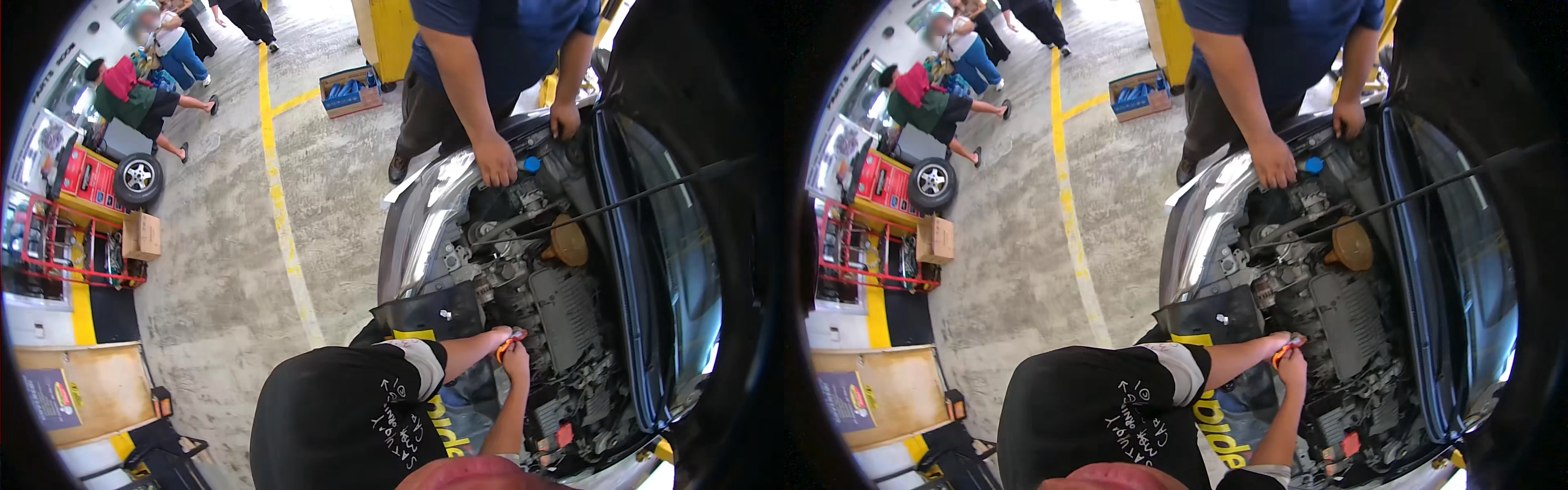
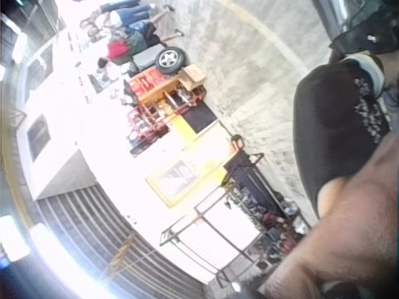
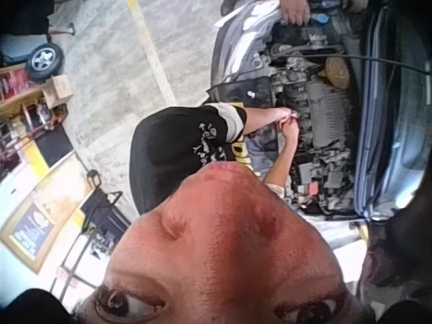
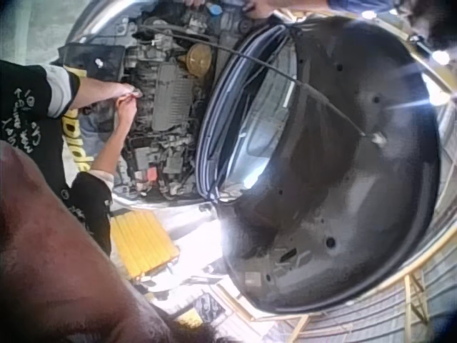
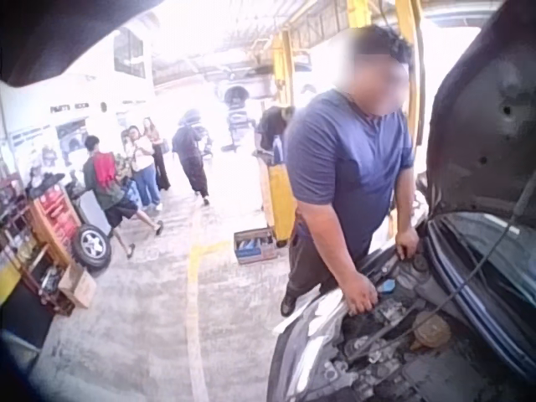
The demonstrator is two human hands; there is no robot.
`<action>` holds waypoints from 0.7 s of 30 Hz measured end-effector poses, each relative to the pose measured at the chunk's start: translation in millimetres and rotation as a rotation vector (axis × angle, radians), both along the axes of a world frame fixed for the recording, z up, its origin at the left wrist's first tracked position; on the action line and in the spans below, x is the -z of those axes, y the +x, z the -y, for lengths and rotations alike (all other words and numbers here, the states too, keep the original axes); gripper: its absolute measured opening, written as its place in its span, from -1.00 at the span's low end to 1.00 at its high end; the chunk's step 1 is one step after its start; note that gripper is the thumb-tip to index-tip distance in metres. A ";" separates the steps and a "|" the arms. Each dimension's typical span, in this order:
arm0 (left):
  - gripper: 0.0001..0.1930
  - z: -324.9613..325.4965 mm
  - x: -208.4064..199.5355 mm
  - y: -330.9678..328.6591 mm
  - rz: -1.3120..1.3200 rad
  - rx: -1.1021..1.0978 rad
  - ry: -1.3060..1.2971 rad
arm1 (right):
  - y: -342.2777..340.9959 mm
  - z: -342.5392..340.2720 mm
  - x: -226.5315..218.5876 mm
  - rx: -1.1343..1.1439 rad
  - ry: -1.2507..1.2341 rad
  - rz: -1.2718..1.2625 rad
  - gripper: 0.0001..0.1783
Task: Pouring engine oil into a car engine using a funnel after checking the oil level with a dipstick.
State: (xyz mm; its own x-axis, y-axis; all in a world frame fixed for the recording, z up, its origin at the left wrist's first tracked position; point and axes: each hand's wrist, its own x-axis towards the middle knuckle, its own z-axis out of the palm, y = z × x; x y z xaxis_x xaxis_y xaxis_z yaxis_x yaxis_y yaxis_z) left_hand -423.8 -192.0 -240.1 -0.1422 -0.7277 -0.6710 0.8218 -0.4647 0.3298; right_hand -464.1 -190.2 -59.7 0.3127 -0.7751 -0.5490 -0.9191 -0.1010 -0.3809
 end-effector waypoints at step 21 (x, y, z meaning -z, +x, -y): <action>-0.53 -143.2 -79.2 216.8 0.905 0.505 -0.370 | -8.2 38.6 94.6 -0.211 0.199 -0.096 -0.50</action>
State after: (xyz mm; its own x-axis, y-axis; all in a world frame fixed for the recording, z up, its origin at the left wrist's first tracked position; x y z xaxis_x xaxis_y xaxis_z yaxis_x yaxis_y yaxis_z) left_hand -207.0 -48.8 -160.8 -0.0457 -0.9019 -0.4294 -0.0512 -0.4272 0.9027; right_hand -472.3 -228.9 -154.4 0.3946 -0.5732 -0.7182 -0.9185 -0.2257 -0.3246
